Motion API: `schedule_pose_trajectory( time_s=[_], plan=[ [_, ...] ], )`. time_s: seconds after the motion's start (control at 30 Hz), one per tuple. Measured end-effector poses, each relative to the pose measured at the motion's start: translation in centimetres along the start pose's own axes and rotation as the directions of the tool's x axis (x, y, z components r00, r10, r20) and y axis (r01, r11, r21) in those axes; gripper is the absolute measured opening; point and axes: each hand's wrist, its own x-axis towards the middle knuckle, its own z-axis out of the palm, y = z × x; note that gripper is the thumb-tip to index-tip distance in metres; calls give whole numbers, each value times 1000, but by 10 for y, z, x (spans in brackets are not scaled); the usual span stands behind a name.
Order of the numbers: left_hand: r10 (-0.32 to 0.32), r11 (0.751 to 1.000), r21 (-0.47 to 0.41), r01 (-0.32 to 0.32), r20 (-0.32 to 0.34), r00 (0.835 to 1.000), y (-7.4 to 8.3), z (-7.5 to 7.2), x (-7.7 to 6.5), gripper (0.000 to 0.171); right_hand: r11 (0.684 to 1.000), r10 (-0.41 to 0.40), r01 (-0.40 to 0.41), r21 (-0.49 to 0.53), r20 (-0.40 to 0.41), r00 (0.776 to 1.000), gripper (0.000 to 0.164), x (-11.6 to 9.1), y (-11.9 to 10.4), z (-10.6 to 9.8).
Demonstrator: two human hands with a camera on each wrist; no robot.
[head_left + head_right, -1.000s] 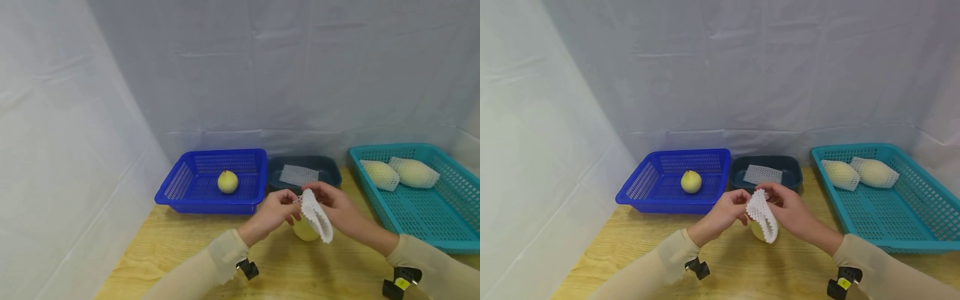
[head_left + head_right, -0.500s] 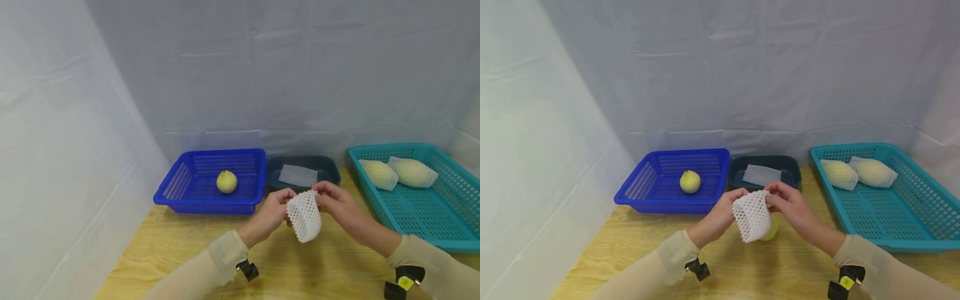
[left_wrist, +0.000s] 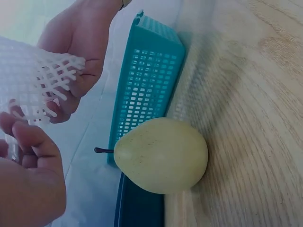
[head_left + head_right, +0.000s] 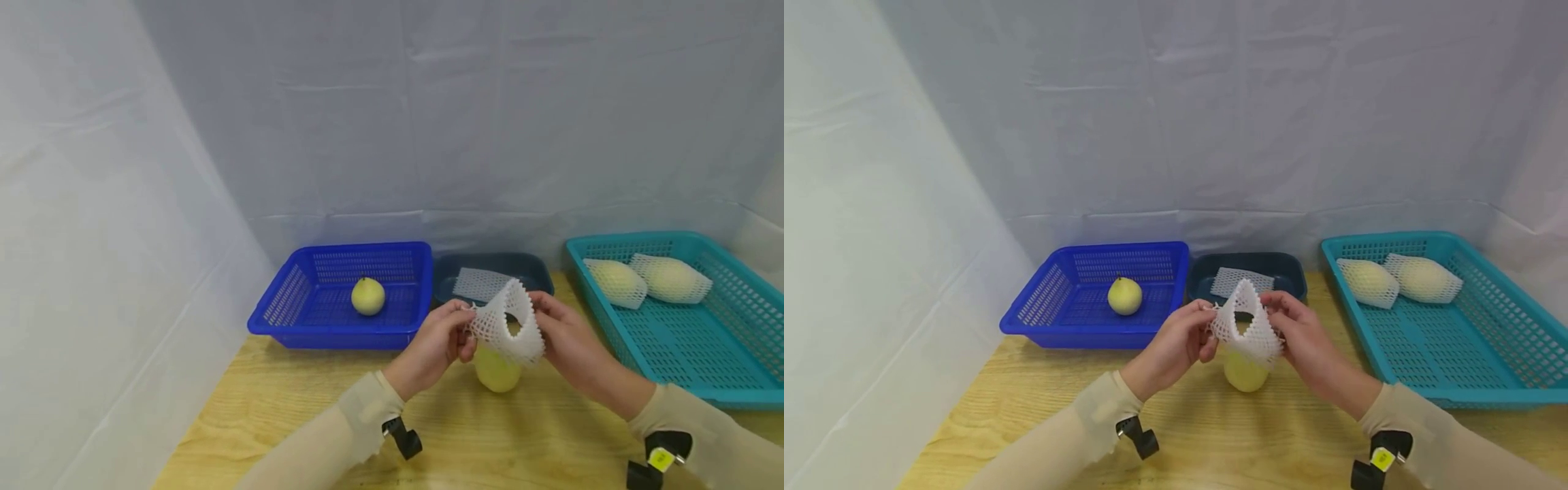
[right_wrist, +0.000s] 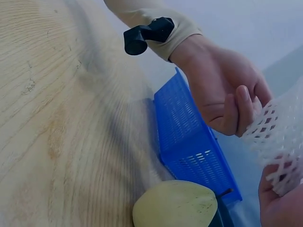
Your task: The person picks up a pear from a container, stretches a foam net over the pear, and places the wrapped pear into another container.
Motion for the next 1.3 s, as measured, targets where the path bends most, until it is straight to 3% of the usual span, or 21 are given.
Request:
schedule_pose_trajectory(
  time_s=[0.2, 0.37, 0.43, 0.57, 0.67, 1.03, 1.3],
  plan=[
    [-26, 999, 18, 29, -119, 993, -8, 2, 5, 4, 990, 78, -89, -109, -100, 992, 28, 3, 4, 3],
    [36, 985, 173, 6, -242, 970, -14, 4, 6, 10, 976, 124, -147, -159, -146, 981, 31, 7, 9, 5],
    [67, 981, 192, -16, -264, 962, -15, 4, 6, 12, 974, 132, -158, -164, -158, 979, 31, 7, 12, 6],
    [69, 994, 101, -44, -255, 964, -18, 4, 6, 9, 977, 124, -151, -153, -172, 977, 28, 7, 19, 5],
    [44, 997, 72, -27, -246, 968, -19, 3, 5, 9, 978, 118, -147, -146, -190, 975, 23, 8, 22, 5],
    [33, 989, 147, 5, -258, 966, -32, -2, 9, 12, 960, 103, -172, -220, -297, 949, 16, 16, 34, 6],
    [-41, 973, 206, 101, -278, 960, -34, -6, 11, 20, 956, 103, -180, -230, -310, 945, 15, 19, 44, 4]
  ],
)
